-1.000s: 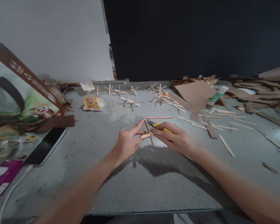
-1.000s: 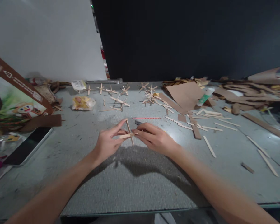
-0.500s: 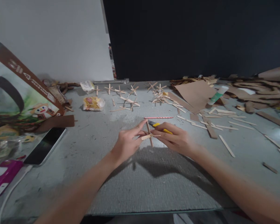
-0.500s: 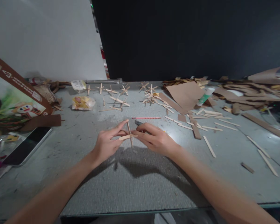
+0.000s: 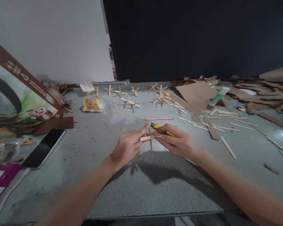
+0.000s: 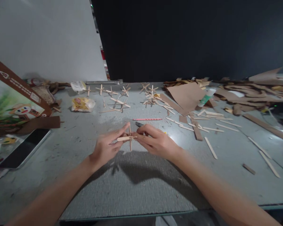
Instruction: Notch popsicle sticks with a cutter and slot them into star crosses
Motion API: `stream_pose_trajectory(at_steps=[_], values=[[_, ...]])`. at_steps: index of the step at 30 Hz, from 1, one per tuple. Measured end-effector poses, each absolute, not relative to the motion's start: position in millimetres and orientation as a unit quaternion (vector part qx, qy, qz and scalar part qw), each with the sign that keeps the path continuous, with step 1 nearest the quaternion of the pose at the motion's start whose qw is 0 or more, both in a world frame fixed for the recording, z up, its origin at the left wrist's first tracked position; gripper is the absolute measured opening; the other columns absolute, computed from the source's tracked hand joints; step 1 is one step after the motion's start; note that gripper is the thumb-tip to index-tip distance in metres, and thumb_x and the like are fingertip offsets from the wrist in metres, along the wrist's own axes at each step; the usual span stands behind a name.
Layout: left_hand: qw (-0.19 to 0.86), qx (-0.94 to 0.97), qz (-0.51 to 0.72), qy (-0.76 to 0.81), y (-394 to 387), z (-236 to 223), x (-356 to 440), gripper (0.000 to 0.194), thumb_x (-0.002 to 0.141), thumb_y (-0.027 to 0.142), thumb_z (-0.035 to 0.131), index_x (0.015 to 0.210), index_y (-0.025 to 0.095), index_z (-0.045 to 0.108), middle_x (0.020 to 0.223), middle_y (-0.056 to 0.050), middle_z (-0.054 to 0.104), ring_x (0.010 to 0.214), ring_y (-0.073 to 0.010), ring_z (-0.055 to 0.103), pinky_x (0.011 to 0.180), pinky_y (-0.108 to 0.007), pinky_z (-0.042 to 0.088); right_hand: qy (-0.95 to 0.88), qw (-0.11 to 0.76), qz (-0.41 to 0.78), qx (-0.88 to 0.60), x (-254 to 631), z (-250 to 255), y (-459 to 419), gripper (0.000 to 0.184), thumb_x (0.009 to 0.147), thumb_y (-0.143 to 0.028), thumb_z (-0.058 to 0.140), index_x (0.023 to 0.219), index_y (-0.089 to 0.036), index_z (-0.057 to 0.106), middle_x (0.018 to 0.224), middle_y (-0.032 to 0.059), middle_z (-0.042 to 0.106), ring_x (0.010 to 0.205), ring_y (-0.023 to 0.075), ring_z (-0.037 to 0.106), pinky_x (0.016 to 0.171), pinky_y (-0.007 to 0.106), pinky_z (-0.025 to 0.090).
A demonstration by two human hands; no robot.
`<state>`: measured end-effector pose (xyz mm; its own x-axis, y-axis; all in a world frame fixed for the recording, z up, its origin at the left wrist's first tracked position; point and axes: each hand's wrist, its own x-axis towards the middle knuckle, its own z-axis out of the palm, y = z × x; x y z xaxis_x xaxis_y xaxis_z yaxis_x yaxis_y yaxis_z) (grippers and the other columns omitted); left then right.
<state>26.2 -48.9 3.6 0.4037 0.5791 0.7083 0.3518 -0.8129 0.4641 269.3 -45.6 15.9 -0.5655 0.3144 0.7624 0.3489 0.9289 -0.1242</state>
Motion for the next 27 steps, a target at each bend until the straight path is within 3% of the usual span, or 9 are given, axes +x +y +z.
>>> stream_pose_trajectory(at_steps=[5,11,27], values=[[0.182,0.796,0.496,0.295,-54.3,0.9,28.1,0.069,0.088,-0.002,0.051,0.150,0.028,0.061,0.113,-0.004,0.082,0.096,-0.0160,0.079,0.088,-0.027,0.064,-0.875,0.443,-0.042,-0.190,265.6,23.3,-55.0,0.043,0.103,-0.009,0.058,0.143,-0.024,0.060,0.104,0.0102,0.069,0.092,0.0197,0.070,0.079,0.034,0.064],[0.175,0.820,0.480,0.258,-51.3,7.1,27.5,0.090,0.081,-0.007,0.051,0.161,0.032,0.045,0.124,-0.003,0.079,0.110,-0.0196,0.076,0.100,-0.034,0.062,-0.881,0.425,-0.063,-0.198,263.8,24.6,-60.3,0.049,0.101,-0.008,0.060,0.147,-0.022,0.058,0.101,0.0098,0.070,0.086,0.0196,0.069,0.076,0.033,0.062],[0.119,0.825,0.472,0.288,-49.1,8.0,25.9,0.070,0.093,0.003,0.054,0.157,0.032,0.051,0.114,-0.003,0.082,0.102,-0.0189,0.077,0.096,-0.036,0.061,-0.890,0.393,-0.062,-0.221,263.9,31.0,-62.5,0.031,0.103,-0.012,0.060,0.132,-0.019,0.068,0.100,0.0106,0.071,0.089,0.0197,0.071,0.081,0.033,0.063]])
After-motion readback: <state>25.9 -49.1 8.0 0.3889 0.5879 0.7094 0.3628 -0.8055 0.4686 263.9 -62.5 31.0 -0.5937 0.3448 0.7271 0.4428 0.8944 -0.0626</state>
